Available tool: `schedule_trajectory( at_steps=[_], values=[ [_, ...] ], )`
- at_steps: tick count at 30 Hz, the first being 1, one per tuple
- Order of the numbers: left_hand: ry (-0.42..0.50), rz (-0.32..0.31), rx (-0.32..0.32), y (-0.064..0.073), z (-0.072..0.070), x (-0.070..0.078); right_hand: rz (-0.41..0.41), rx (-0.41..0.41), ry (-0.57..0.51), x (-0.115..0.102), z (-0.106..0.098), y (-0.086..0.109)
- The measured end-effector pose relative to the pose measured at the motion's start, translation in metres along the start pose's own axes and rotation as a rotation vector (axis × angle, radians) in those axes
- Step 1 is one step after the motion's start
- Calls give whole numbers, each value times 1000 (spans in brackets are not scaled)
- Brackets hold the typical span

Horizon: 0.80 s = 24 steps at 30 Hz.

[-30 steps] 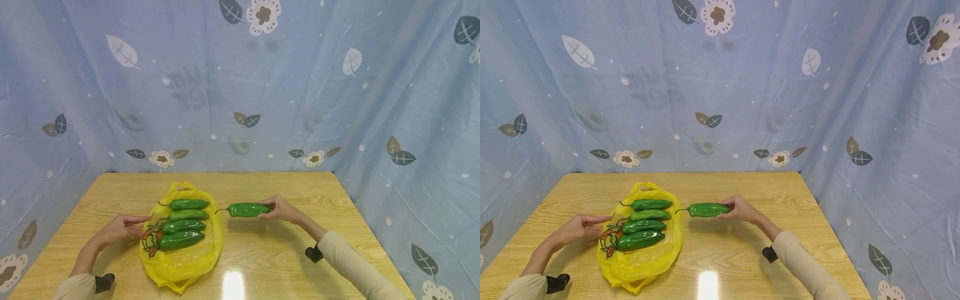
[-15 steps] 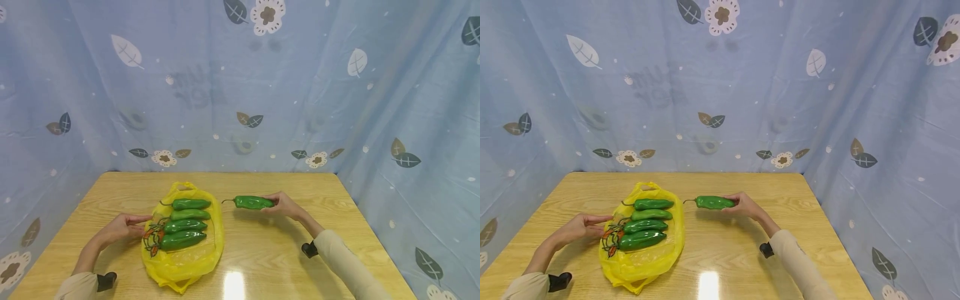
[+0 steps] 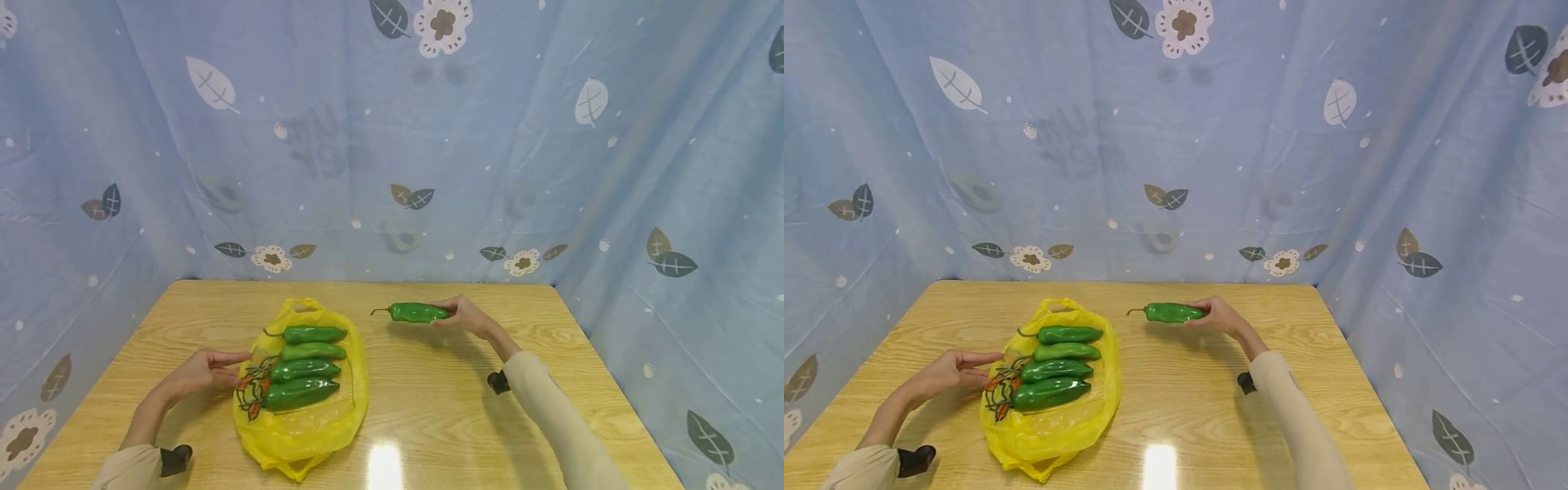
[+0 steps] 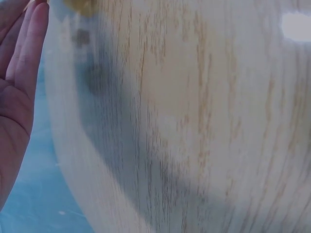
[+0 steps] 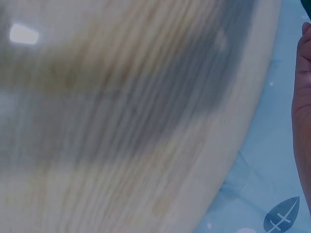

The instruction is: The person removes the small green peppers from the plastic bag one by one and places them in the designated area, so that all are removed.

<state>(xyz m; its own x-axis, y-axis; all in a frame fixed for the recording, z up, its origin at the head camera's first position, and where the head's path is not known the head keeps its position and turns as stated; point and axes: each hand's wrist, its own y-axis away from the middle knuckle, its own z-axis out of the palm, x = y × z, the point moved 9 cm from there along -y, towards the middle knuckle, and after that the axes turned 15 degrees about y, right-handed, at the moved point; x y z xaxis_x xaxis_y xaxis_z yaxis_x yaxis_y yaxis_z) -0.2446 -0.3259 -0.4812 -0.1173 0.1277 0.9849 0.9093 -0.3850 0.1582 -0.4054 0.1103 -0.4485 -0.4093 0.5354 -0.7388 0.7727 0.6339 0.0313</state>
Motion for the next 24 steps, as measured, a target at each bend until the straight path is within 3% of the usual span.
schedule_trajectory(
  at_steps=[7, 11, 24],
  values=[
    [15, 12, -16, -1, 1, -1, 82, 29, 32, 10, -17, -14],
    [24, 5, -13, 0, 0, -1, 85, 33, 51, 11, -23, -20],
    [44, -6, -5, -1, 0, -5, 60, 11, -29, 24, -9, -34]
  ],
)
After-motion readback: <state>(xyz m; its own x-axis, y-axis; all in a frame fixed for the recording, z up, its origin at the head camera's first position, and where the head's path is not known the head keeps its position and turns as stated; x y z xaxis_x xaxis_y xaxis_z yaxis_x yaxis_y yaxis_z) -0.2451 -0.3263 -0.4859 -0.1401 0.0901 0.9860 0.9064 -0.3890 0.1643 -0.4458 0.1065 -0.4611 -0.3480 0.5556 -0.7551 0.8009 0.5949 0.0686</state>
